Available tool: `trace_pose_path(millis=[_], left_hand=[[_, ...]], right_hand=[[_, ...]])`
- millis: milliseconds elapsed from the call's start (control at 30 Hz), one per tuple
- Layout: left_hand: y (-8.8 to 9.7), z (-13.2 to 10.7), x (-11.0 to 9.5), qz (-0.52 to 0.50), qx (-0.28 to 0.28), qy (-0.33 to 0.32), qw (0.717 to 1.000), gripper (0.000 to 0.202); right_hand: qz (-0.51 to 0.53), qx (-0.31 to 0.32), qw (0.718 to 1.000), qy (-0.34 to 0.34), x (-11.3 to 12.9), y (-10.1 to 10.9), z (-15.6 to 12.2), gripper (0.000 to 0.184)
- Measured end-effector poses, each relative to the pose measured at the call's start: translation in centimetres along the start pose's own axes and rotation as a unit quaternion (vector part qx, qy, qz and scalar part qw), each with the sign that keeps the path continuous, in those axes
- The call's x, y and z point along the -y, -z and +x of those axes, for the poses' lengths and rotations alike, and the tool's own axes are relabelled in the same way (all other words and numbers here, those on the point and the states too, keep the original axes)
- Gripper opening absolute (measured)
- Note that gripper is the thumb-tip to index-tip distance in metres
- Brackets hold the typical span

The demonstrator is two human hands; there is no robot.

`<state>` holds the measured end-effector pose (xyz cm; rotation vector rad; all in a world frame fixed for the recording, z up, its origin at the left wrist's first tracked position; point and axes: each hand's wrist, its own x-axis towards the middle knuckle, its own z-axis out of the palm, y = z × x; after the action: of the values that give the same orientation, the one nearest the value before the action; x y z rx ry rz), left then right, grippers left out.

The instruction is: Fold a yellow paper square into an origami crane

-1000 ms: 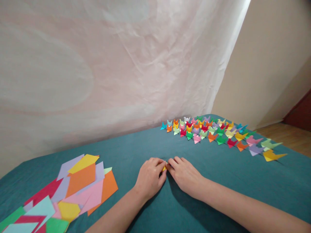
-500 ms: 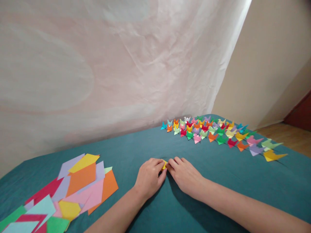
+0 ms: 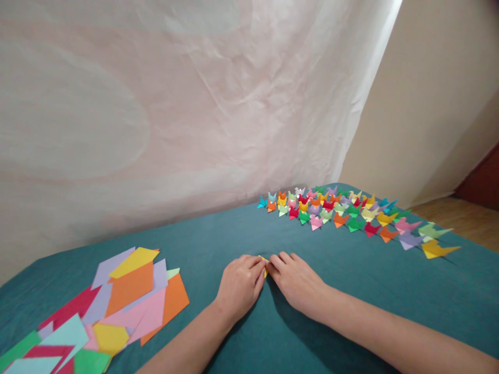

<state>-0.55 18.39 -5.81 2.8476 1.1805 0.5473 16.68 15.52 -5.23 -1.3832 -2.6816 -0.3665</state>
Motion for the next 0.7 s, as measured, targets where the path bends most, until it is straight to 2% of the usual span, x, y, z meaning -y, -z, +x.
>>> trace_pose_path(millis=[367, 700], left_hand=[[1.0, -0.1, -0.6, -0.012, 0.037, 0.009, 0.999, 0.037], [1.1, -0.3, 0.1, -0.05, 0.049, 0.001, 0.998, 0.044]], right_hand=[[0.008, 0.015, 1.0, -0.002, -0.4, 0.4, 0.0, 0.025], [0.009, 0.009, 1.0, 0.014, -0.8, 0.4, -0.1, 0.026]])
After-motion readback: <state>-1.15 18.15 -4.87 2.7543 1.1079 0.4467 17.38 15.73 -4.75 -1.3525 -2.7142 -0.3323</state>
